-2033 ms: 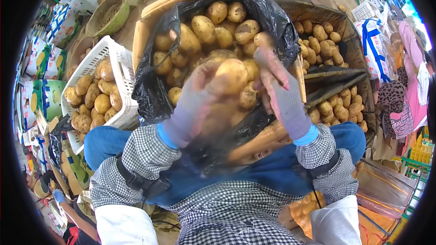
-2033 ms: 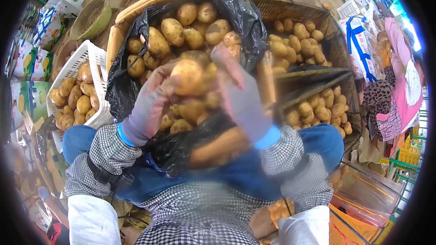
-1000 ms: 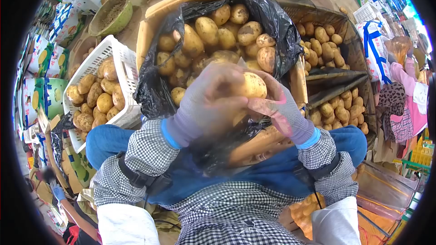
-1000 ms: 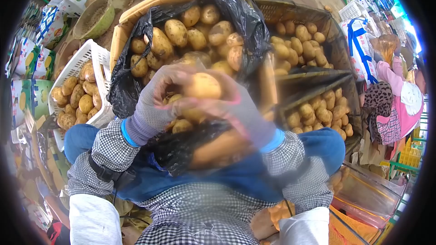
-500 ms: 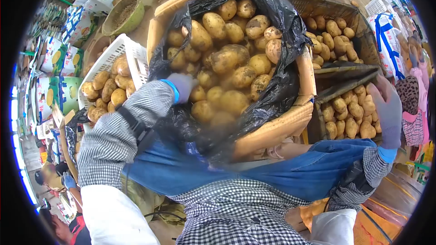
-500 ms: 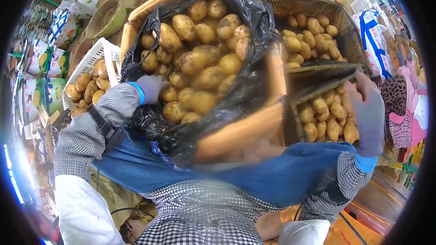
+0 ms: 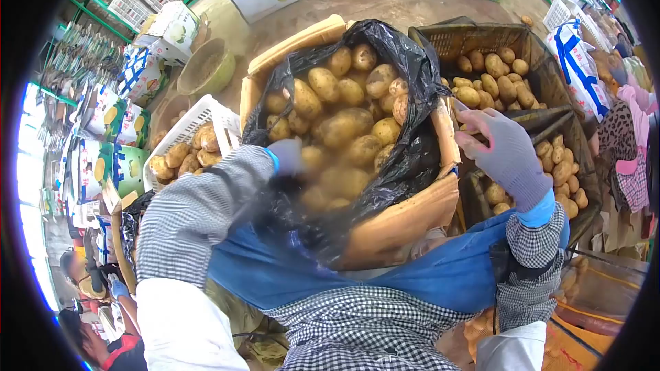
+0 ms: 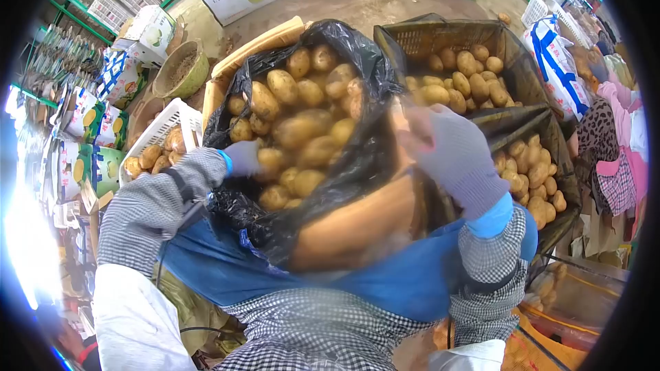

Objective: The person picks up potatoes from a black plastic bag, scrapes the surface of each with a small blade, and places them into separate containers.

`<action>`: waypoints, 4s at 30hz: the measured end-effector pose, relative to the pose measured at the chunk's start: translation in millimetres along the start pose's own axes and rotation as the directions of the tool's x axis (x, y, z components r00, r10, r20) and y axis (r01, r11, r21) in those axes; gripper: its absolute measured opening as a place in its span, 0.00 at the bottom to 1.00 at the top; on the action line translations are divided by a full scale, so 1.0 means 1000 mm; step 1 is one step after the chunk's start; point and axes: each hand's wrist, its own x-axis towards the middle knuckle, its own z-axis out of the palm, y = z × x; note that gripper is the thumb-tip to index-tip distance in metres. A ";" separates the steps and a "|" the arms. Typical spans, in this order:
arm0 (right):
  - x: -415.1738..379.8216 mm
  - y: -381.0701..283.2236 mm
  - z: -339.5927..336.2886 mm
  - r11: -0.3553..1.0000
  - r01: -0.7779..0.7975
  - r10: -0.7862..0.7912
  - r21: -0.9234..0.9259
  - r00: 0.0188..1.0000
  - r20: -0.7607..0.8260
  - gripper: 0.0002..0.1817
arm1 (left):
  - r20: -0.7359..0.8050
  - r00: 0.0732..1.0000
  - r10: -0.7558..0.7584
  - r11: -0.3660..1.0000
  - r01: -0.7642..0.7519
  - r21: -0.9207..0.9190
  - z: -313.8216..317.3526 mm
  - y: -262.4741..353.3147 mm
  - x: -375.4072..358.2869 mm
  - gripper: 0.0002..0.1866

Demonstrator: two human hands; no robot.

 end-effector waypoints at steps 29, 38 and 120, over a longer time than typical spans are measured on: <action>0.043 -0.077 0.116 0.583 -0.113 0.100 0.804 0.993 0.067 0.24 | -0.265 0.889 0.373 -0.477 -0.061 -0.877 0.000 0.087 -0.085 0.30; 0.033 -0.077 0.127 0.722 0.281 -0.227 0.632 0.959 -0.168 0.22 | -0.261 0.930 0.260 -0.570 -0.071 -0.819 0.008 0.074 -0.081 0.29; 0.037 -0.079 0.110 0.296 -0.203 -0.006 0.933 0.977 0.214 0.26 | -0.648 0.742 0.173 0.065 -0.665 -0.744 0.029 0.093 -0.075 0.44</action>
